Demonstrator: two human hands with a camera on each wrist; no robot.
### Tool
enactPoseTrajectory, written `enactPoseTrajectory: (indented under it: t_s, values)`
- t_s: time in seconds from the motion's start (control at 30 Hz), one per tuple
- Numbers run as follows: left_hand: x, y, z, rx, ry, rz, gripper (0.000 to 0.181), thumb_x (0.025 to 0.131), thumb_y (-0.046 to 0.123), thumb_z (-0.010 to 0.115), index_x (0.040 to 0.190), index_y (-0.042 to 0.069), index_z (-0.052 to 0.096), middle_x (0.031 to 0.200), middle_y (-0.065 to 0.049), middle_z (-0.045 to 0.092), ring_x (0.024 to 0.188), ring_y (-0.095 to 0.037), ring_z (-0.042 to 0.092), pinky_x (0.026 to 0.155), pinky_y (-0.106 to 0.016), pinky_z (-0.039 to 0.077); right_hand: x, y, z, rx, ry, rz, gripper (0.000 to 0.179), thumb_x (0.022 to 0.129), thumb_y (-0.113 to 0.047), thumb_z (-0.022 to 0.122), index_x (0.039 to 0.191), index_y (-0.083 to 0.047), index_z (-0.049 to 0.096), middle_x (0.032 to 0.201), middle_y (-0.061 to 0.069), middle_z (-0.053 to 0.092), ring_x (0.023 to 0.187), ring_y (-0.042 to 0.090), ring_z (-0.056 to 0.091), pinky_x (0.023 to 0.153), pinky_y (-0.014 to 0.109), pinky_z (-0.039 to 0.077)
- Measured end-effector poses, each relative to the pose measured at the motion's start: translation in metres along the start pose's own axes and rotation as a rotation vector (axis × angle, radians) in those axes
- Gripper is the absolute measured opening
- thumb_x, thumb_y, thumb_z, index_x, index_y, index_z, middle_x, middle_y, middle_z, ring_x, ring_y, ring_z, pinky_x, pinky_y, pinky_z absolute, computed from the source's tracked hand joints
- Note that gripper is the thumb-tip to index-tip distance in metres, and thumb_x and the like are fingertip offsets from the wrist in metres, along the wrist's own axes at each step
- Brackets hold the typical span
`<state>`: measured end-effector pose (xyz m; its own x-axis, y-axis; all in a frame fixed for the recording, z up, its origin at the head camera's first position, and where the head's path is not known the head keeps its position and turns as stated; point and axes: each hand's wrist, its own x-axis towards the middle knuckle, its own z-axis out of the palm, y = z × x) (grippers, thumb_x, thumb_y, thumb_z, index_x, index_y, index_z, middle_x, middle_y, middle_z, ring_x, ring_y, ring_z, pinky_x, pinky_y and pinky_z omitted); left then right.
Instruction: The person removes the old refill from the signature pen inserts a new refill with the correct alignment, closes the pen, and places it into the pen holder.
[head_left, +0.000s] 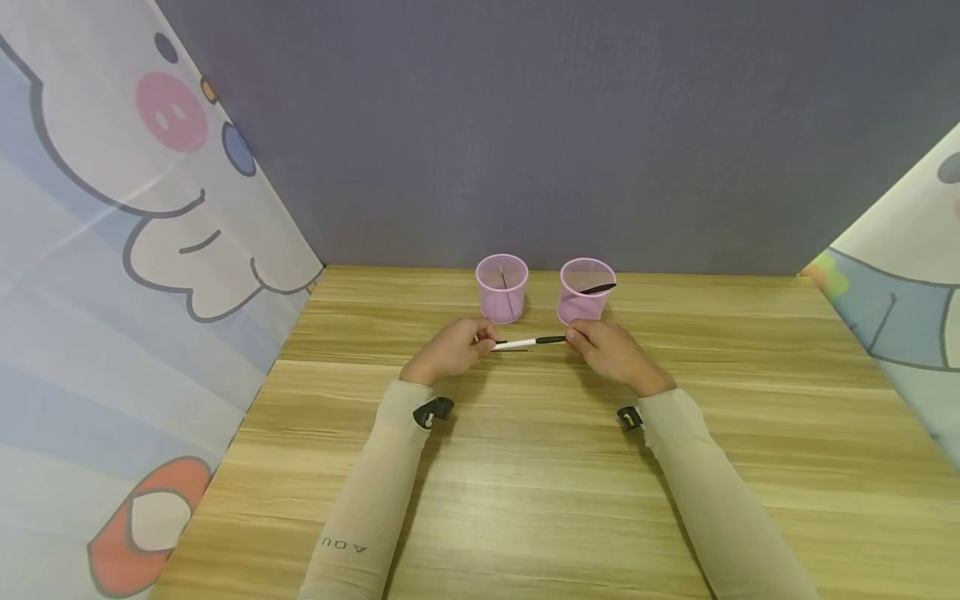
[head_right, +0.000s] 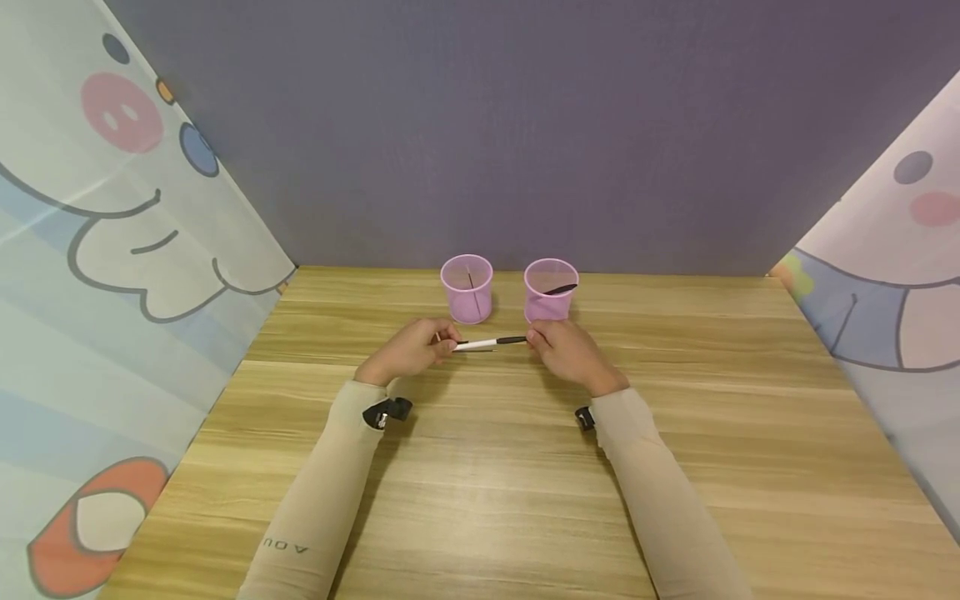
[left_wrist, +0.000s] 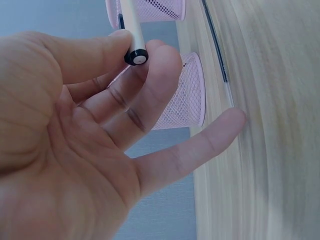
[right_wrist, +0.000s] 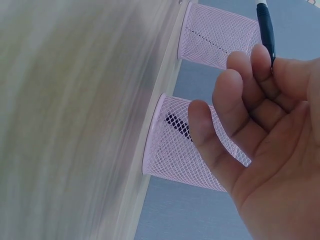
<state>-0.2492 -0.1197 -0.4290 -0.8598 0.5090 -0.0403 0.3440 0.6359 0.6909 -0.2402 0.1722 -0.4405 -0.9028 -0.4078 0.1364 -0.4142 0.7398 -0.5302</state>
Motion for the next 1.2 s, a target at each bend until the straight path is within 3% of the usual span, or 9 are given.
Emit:
enactPoseTrajectory:
  t_s: [0.63,0.93,1.2]
  values:
    - [0.0005,0.0004,-0.0004,-0.001,-0.004,0.003,0.015,0.104,0.009,0.056,0.112,0.004,0.067,0.093,-0.008,0.067,0.075,-0.014,0.063,0.066,-0.025,0.052,-0.0005,0.0,-0.0008,-0.014,-0.018,0.026,0.032,0.109,-0.021,0.048,0.086,-0.008,0.066,0.069,-0.002,0.057,0.066,0.014,0.053,0.07,0.037,0.046]
    - [0.0005,-0.0006,-0.0008,-0.029,0.002,-0.004,0.013,0.104,0.01,0.057,0.11,0.005,0.067,0.093,-0.009,0.067,0.076,-0.015,0.063,0.066,-0.025,0.052,0.0001,0.0036,-0.0001,0.0,0.006,0.018,0.031,0.109,-0.023,0.047,0.088,-0.01,0.066,0.069,-0.002,0.057,0.065,0.015,0.052,0.067,0.035,0.044]
    - [-0.0002,-0.001,-0.0015,-0.032,0.014,-0.009,0.012,0.104,0.01,0.057,0.11,0.006,0.067,0.093,-0.009,0.067,0.077,-0.015,0.064,0.067,-0.026,0.053,-0.0007,0.0035,-0.0026,0.108,0.039,-0.042,0.009,0.1,-0.019,0.066,0.105,-0.012,0.065,0.08,-0.001,0.061,0.071,0.014,0.054,0.067,0.031,0.045]
